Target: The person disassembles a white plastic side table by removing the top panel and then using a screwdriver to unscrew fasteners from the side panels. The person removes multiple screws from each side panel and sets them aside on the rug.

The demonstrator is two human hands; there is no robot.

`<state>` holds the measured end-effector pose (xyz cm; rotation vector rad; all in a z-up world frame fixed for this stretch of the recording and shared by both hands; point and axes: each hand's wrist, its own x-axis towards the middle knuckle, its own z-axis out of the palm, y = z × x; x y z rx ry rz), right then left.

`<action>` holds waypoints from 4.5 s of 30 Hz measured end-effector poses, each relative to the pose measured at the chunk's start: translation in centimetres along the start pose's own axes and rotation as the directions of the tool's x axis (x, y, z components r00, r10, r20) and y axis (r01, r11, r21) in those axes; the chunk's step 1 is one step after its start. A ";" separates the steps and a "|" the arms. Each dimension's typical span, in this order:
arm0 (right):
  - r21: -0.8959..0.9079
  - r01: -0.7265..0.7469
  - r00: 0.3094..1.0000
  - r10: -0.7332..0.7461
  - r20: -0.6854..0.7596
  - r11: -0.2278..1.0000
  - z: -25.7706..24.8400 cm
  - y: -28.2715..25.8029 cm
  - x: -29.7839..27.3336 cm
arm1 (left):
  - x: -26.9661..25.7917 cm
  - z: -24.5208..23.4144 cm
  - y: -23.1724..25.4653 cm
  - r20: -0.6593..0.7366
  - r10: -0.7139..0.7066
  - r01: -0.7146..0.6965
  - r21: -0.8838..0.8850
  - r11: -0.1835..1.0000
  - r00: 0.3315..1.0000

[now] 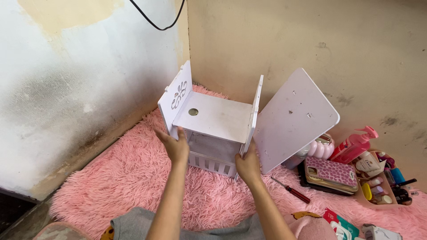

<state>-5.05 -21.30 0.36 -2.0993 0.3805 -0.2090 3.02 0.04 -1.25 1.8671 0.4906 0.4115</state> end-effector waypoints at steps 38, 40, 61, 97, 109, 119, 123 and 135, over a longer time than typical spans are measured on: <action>-0.112 -0.016 0.999 0.021 0.048 0.994 8.4 -6.1 -4.7 | 2.1 4.9 2.6 0.606 0.018 0.462 -0.626 0.628 0.795; -0.127 0.008 0.995 0.004 0.096 0.992 8.7 -5.7 -5.1 | 2.7 4.4 2.5 0.599 0.036 0.422 -0.604 0.676 0.800; -0.389 0.186 0.979 -0.138 0.147 0.902 5.0 2.0 -6.5 | -4.5 5.3 -1.2 0.083 -0.092 0.121 -0.503 0.856 0.992; -0.735 -0.183 0.948 0.316 0.045 0.653 -11.3 26.6 3.0 | -19.8 24.0 -18.4 0.639 -0.337 0.514 -0.107 0.851 0.691; -0.833 -0.134 0.929 0.361 0.084 0.537 -10.7 29.6 4.4 | -19.5 23.2 -15.8 0.628 -0.403 0.537 -0.028 0.843 0.666; -0.863 -0.086 0.928 0.355 0.112 0.498 -10.7 28.7 4.0 | -18.2 20.5 -14.4 0.628 -0.430 0.585 -0.049 0.810 0.648; -0.854 -0.051 0.945 0.301 0.126 0.518 -10.8 28.1 3.1 | -17.3 19.4 -15.4 0.595 -0.404 0.529 -0.043 0.848 0.695; -0.670 -0.063 0.964 0.219 0.150 0.739 -8.7 20.2 0.1 | -15.2 13.3 -13.7 0.476 -0.292 0.477 -0.333 0.813 0.830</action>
